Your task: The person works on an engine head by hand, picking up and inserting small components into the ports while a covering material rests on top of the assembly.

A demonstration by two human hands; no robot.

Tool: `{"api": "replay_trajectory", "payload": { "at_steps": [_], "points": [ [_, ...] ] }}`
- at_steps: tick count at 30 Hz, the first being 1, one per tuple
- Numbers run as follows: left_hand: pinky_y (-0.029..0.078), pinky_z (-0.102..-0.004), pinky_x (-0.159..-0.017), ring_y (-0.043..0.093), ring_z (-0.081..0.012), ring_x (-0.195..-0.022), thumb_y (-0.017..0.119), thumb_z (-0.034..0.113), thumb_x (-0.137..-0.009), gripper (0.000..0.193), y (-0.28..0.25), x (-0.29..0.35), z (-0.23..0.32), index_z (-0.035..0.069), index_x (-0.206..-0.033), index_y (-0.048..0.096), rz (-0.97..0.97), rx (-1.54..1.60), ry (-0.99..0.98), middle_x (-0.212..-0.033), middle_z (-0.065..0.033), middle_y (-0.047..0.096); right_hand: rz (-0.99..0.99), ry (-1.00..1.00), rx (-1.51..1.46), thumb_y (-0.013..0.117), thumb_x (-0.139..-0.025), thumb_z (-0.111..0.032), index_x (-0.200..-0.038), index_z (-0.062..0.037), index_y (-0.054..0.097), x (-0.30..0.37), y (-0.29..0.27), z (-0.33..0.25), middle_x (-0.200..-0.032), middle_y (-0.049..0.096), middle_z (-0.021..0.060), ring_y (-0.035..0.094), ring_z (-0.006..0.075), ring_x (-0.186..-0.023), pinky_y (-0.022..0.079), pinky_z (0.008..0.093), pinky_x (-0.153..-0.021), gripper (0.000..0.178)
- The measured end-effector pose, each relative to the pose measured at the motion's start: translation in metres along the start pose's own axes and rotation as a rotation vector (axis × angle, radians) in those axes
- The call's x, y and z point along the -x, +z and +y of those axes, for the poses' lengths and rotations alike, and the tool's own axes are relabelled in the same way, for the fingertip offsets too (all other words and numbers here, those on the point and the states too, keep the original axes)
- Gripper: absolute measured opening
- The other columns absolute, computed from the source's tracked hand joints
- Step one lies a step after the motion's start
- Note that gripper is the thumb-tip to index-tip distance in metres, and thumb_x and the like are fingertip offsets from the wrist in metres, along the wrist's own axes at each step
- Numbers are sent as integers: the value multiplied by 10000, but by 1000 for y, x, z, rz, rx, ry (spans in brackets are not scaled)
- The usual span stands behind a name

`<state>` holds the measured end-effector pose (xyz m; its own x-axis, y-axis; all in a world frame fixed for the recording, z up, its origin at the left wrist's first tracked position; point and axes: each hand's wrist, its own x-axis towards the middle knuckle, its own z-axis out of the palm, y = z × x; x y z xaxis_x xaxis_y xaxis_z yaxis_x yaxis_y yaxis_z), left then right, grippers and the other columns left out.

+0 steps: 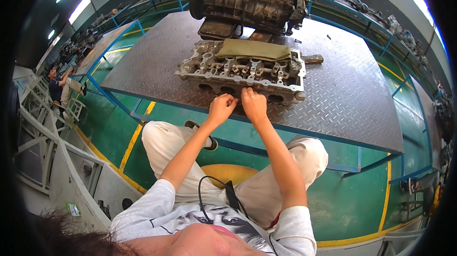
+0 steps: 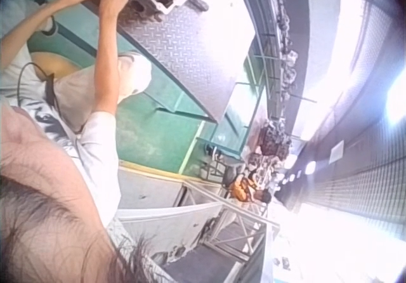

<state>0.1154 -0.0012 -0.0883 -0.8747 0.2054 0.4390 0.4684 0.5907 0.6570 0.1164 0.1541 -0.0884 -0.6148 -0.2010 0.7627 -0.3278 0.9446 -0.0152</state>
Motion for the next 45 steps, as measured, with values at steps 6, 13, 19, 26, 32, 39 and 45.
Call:
{"api": "replay_trajectory", "payload": {
  "at_steps": [6, 13, 19, 26, 32, 39, 45],
  "points": [
    [459, -377, -561, 610, -282, -604, 665, 187, -856, 187, 3, -12, -3, 9, -799, 653, 61, -1, 19, -718, -129, 622, 13, -9, 5, 635, -763, -114, -775, -75, 591, -8, 10, -10, -701, 608, 76, 654, 233, -587, 510, 341, -488, 60],
    [504, -382, -614, 660, -328, -691, 654, 135, -857, 131, 16, -23, -28, 9, -866, 691, 111, 112, 21, -790, -170, 674, 35, -22, -1, 600, -763, -93, -764, -63, 555, 5, 20, -24, -703, 582, 87, 644, 230, -574, 491, 348, -473, 55],
    [486, -302, -590, 626, -144, -652, 673, 156, -906, 181, 17, -25, -23, -13, -955, 714, 42, 274, -15, -773, -107, 699, 88, 11, -142, 637, -789, -93, -743, -48, 566, 12, 8, -27, -675, 576, 77, 638, 224, -561, 477, 340, -458, 96],
    [468, -247, -569, 593, -71, -644, 647, 71, -914, 127, 16, -30, -35, -36, -961, 695, 7, 480, -85, -775, -62, 697, 53, 149, -261, 662, -826, -131, -754, -43, 595, 2, 8, -35, -680, 601, 91, 618, 268, -543, 470, 358, -461, 132],
    [415, -260, -552, 494, -60, -603, 625, 72, -916, 140, 18, -28, -36, -26, -996, 684, 8, 324, -38, -710, -37, 643, 65, 224, -265, 652, -832, -131, -754, -49, 593, -1, 14, -31, -689, 615, 99, 625, 281, -550, 481, 366, -471, 128],
    [410, -267, -544, 480, -63, -591, 654, 92, -893, 130, 20, -22, -27, -33, -928, 670, 29, 283, -87, -671, -44, 617, -65, 173, -106, 652, -760, -91, -844, -48, 618, -7, 10, -23, -732, 645, 94, 669, 233, -583, 514, 315, -488, 100],
    [430, -297, -526, 520, -106, -549, 684, 76, -849, 108, 21, -14, -18, -31, -866, 675, 23, 282, -100, -678, -95, 628, 89, 179, -181, 668, -772, -113, -845, -61, 644, -2, -3, -10, -698, 638, 91, 656, 242, -568, 502, 338, -488, 92]
  ]
}}
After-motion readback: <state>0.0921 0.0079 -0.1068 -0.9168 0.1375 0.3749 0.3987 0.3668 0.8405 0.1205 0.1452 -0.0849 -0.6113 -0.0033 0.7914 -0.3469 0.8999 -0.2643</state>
